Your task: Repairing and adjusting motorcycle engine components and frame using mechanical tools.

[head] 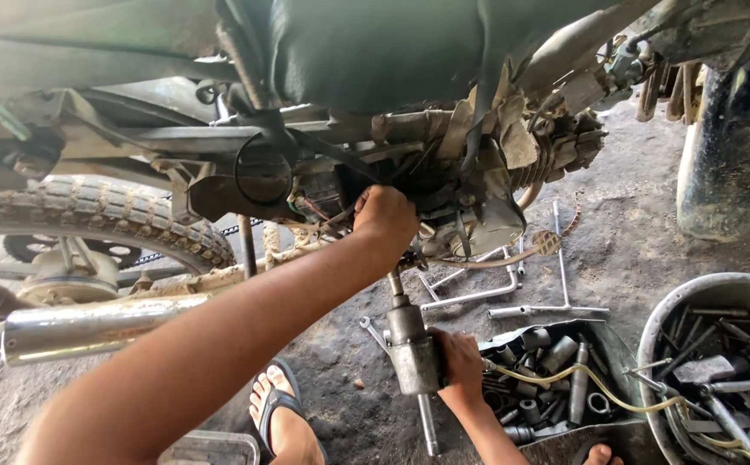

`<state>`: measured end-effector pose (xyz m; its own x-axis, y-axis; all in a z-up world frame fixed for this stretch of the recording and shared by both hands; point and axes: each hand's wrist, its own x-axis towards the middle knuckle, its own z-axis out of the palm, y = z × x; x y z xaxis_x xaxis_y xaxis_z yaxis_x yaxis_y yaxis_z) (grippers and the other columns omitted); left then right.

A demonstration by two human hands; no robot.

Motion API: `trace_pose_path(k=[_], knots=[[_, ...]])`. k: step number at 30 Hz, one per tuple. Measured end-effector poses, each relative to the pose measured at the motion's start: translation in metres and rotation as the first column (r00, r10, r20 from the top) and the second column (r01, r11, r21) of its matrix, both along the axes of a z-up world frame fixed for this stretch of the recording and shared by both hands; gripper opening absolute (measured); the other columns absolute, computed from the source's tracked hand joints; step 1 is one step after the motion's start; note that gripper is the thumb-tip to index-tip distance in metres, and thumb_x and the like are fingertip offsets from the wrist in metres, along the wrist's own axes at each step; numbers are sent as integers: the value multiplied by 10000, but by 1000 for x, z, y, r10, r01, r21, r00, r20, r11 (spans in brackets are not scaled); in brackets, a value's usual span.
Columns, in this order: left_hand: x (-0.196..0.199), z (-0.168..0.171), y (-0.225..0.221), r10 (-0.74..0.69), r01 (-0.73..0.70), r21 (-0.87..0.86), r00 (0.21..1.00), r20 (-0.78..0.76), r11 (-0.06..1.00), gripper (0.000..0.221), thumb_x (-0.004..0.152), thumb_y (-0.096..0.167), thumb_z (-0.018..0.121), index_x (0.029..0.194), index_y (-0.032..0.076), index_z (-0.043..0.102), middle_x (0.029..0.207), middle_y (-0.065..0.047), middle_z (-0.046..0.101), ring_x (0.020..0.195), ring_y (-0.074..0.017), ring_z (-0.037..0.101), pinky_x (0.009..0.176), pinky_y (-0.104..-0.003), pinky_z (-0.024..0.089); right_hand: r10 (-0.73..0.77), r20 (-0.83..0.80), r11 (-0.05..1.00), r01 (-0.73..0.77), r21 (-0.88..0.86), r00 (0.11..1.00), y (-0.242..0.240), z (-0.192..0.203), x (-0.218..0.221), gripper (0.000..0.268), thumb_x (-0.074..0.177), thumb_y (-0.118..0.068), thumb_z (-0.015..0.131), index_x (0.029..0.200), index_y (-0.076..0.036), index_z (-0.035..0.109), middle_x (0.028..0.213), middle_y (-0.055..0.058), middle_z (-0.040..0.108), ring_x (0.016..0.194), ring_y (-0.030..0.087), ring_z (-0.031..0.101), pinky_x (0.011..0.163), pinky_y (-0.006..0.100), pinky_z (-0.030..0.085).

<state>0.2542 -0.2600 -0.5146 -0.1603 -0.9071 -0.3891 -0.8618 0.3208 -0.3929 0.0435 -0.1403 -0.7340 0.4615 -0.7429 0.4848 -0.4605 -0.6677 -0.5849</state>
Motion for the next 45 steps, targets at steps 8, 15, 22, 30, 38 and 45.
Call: trace_pose_path(k=[8,15,22,30,38,45], knots=[[42,-31,-16,-411,402,128,910,56,907,126,811,275,782,841,156,808,888,-7,785,853,-243,740,694,-383,594,5,49,1000,-5,6,999,-2,8,2,322,800,-224,701,1080,-81,633,828,81,649,758,291,628,716,430,472],[42,-16,-16,-356,357,130,934,-30,925,57,871,185,766,820,168,784,889,-13,775,864,-232,749,694,-367,631,-1,-34,999,2,42,999,7,-21,1,256,780,-259,739,940,-118,597,806,78,637,773,294,622,733,436,475],[36,2,-13,-350,336,209,936,34,918,80,890,207,775,855,138,757,907,-12,771,866,-214,745,702,-345,634,19,-87,988,-5,155,996,8,-6,8,305,807,-277,755,1014,-75,662,734,57,654,677,242,624,699,438,475],[38,-4,-12,-357,355,161,934,-20,921,58,868,202,779,831,163,757,904,-10,770,894,-228,743,727,-362,632,-29,59,998,26,56,998,19,2,20,264,807,-183,690,1050,-88,653,848,88,669,773,293,649,713,431,472],[45,-20,-15,-460,458,71,888,11,886,120,864,197,761,747,170,753,833,16,771,865,-226,750,750,-371,604,-74,131,985,53,162,989,19,-34,-1,210,790,-192,782,959,-117,683,804,59,697,746,255,673,687,387,527],[43,-18,-18,-410,410,91,912,-24,907,77,891,181,747,814,181,746,870,10,753,899,-207,724,752,-345,616,30,219,957,-91,276,975,7,-16,-13,281,745,-179,780,989,-62,702,888,106,729,794,272,667,707,373,531]])
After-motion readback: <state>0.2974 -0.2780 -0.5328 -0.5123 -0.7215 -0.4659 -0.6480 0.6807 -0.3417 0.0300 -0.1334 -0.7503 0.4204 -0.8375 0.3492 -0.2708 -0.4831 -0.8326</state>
